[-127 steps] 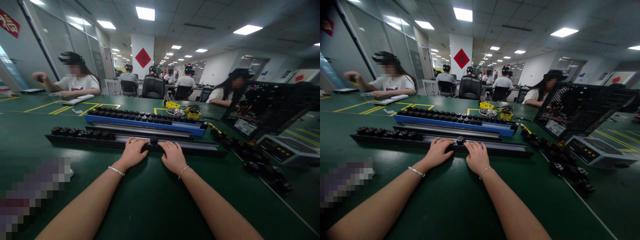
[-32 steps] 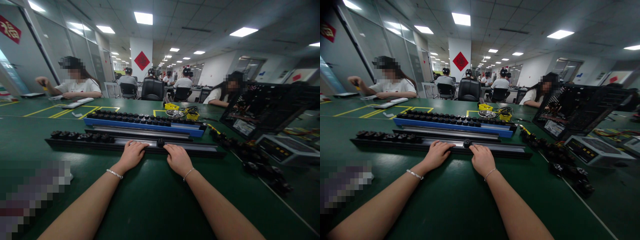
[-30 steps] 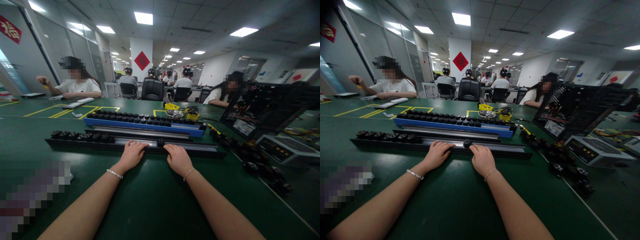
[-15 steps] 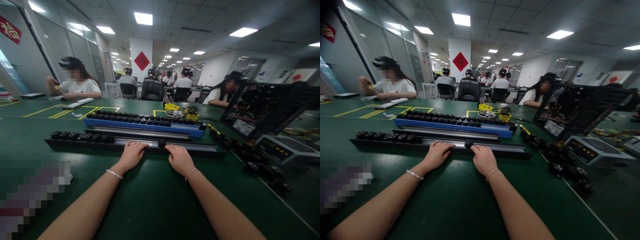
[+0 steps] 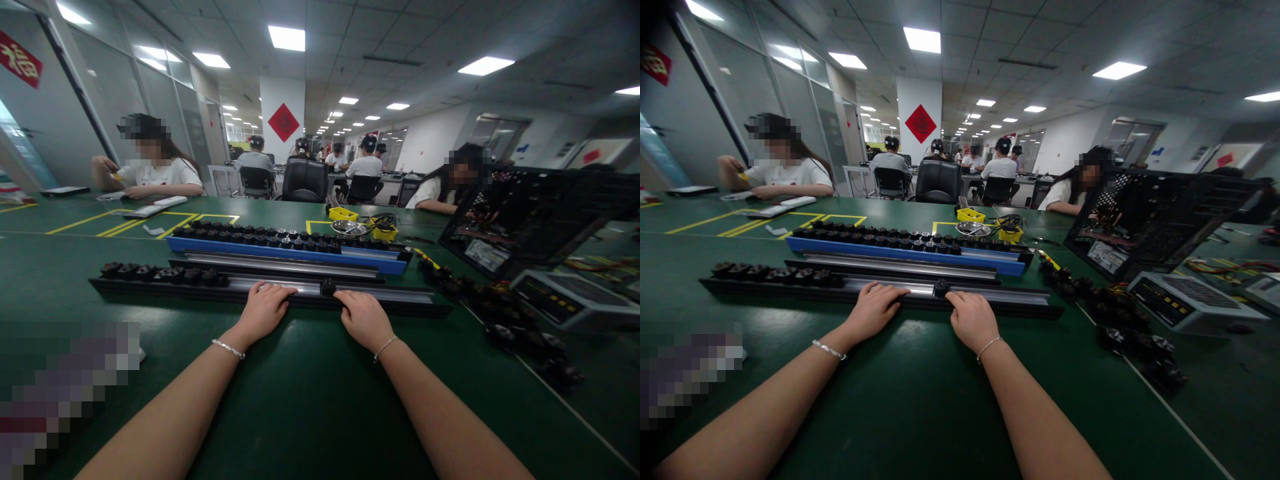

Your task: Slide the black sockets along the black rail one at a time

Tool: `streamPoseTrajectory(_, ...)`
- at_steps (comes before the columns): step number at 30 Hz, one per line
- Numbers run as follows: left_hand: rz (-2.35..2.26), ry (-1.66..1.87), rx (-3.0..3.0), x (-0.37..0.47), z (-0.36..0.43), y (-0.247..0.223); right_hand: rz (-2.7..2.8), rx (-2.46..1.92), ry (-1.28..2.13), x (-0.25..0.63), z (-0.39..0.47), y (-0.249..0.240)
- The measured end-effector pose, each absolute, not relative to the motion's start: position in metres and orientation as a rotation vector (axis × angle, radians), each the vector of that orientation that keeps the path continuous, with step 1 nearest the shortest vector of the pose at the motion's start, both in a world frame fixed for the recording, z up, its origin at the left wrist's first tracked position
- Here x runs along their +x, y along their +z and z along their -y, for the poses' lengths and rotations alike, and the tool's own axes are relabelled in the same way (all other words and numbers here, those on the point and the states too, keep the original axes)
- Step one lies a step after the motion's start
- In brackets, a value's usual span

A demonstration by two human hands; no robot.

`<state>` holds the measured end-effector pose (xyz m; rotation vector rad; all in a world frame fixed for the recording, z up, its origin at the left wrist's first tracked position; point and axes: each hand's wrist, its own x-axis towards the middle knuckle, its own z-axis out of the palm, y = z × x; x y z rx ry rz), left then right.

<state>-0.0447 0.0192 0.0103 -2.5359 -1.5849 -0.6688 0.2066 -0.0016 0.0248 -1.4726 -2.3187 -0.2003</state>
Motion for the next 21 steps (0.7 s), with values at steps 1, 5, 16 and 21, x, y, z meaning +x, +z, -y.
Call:
streamPoseTrajectory(1,1.583,-0.667,-2.535,-0.0447,-0.0193,0.01,2.321,-1.472,-0.199,0.2073,0.0013,0.0247)
streamPoseTrajectory(5,1.58,-0.676,-2.538,-0.0447,-0.0196,0.0094,2.316,-1.487,-0.207,0.2103,0.0009,0.0249)
streamPoseTrajectory(16,1.579,-0.69,-2.553,-0.0449,-0.0183,0.0106,2.33,-1.544,-0.222,0.2118,0.0009,0.0279)
streamPoseTrajectory(21,1.583,-0.685,-2.548,-0.0451,-0.0191,0.0101,2.324,-1.559,-0.237,0.2127,0.0002,0.0277)
